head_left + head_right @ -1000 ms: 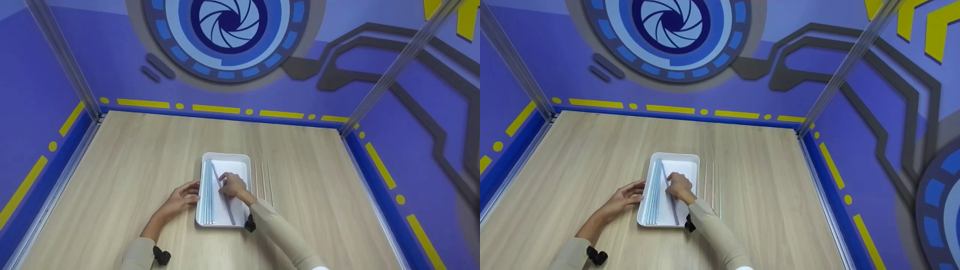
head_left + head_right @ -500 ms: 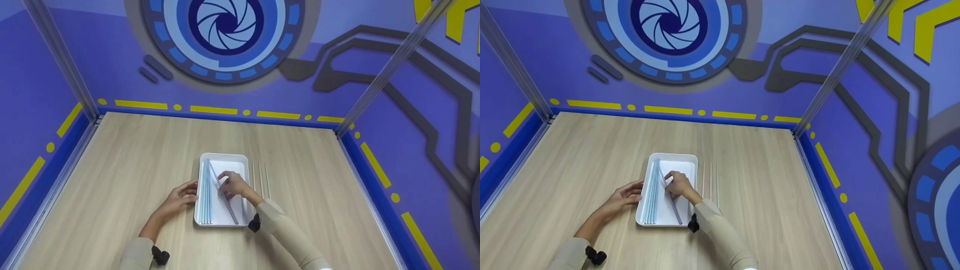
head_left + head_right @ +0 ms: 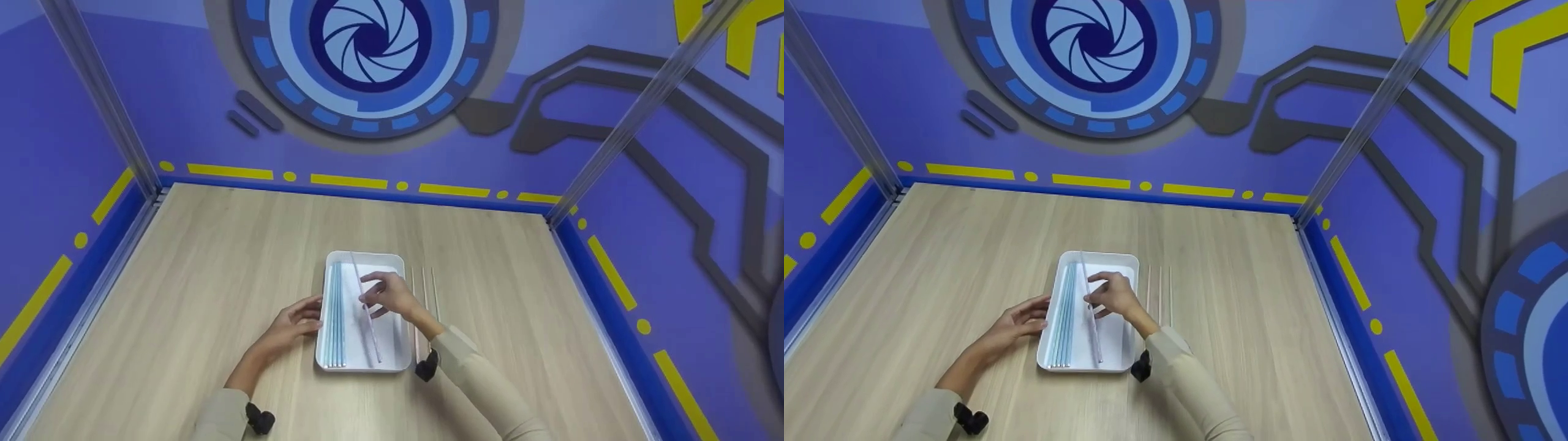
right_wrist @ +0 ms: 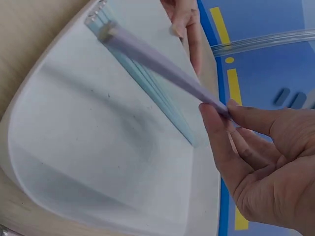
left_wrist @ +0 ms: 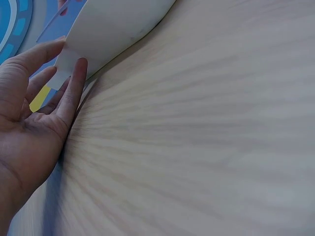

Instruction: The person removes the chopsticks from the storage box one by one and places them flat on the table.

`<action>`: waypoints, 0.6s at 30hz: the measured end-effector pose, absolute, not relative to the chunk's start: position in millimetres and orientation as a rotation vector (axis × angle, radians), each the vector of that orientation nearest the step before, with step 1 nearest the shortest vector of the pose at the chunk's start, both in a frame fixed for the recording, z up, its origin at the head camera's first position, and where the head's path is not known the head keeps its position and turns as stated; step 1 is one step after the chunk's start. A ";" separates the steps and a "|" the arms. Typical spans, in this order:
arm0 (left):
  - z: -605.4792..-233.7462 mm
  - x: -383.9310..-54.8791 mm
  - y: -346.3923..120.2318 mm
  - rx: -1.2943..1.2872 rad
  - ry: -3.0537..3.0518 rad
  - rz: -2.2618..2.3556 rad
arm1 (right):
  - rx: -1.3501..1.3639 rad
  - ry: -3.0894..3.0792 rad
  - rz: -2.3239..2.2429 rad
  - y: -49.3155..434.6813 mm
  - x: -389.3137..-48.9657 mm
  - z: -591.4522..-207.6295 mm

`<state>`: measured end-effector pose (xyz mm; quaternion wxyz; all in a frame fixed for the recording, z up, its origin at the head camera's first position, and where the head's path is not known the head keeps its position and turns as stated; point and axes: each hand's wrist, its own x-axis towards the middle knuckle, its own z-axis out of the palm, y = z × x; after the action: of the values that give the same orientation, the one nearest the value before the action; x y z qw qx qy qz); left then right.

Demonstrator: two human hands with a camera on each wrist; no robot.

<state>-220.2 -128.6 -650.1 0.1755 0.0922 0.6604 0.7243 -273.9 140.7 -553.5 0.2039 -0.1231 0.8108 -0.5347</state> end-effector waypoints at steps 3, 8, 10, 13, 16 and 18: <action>-649.6 -220.3 -128.8 0.255 1.881 2.043 | -0.303 2.221 -1.564 147.2 -274.4 -551.6; -649.5 -220.8 -128.7 0.235 1.911 2.019 | -0.240 2.184 -1.625 159.8 -275.2 -548.4; -649.1 -220.8 -128.5 0.228 1.920 2.011 | -0.219 2.185 -1.638 164.9 -274.8 -546.6; -648.7 -220.8 -128.2 0.222 1.924 2.008 | -0.197 2.176 -1.656 172.3 -273.0 -543.2; -648.6 -220.8 -128.2 0.225 1.919 2.010 | -0.182 2.162 -1.681 180.2 -270.8 -540.9; -648.9 -220.6 -128.8 0.230 1.914 2.008 | -0.166 2.157 -1.695 185.8 -269.3 -540.1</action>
<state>-220.6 -128.8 -648.9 0.1778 0.0813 0.6767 0.7098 -269.3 185.8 -540.1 0.1956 -0.0591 0.7698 -0.6048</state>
